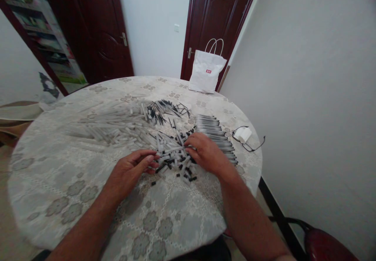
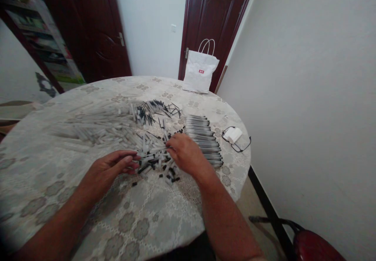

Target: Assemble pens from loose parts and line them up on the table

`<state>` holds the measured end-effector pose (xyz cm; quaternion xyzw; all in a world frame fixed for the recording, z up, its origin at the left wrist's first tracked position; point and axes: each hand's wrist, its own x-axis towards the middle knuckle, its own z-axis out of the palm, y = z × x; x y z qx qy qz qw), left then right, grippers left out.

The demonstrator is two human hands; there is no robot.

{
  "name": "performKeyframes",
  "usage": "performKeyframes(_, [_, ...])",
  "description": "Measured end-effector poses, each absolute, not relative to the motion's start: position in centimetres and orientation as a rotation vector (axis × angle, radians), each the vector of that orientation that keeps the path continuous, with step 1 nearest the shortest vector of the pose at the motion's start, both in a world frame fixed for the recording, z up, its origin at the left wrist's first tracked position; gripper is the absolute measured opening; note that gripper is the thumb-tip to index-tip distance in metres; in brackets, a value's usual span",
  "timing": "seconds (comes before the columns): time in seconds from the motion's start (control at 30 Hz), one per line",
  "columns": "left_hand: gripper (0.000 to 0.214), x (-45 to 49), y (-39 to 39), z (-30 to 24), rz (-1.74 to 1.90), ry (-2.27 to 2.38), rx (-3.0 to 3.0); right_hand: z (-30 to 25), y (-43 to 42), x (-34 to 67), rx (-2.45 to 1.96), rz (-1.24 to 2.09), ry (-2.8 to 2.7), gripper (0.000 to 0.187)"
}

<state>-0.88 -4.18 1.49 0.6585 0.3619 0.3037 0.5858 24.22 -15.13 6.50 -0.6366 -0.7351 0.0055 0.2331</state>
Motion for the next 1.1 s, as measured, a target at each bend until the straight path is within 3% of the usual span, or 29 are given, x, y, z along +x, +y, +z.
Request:
performKeyframes(0.33, [0.038,-1.9,-1.8,0.8,0.801,1.225,1.984,6.1,-15.7,33.7,-2.542,-0.024,-1.711,0.024])
performKeyframes(0.5, [0.036,-2.2,-1.6,0.2,0.800,1.240,2.038,4.6,-15.5,34.3,-2.582,-0.023,-1.723,0.026])
performKeyframes(0.73, [0.035,-2.0,-1.7,0.2,0.820,1.226,2.057,4.8,-14.4,29.8,-2.486,-0.294,-1.746,0.030])
performKeyframes(1.1, [0.032,-2.5,-2.1,-0.1,0.863,1.161,2.021,3.0,-12.7,22.0,-2.423,-0.079,-2.166,0.023])
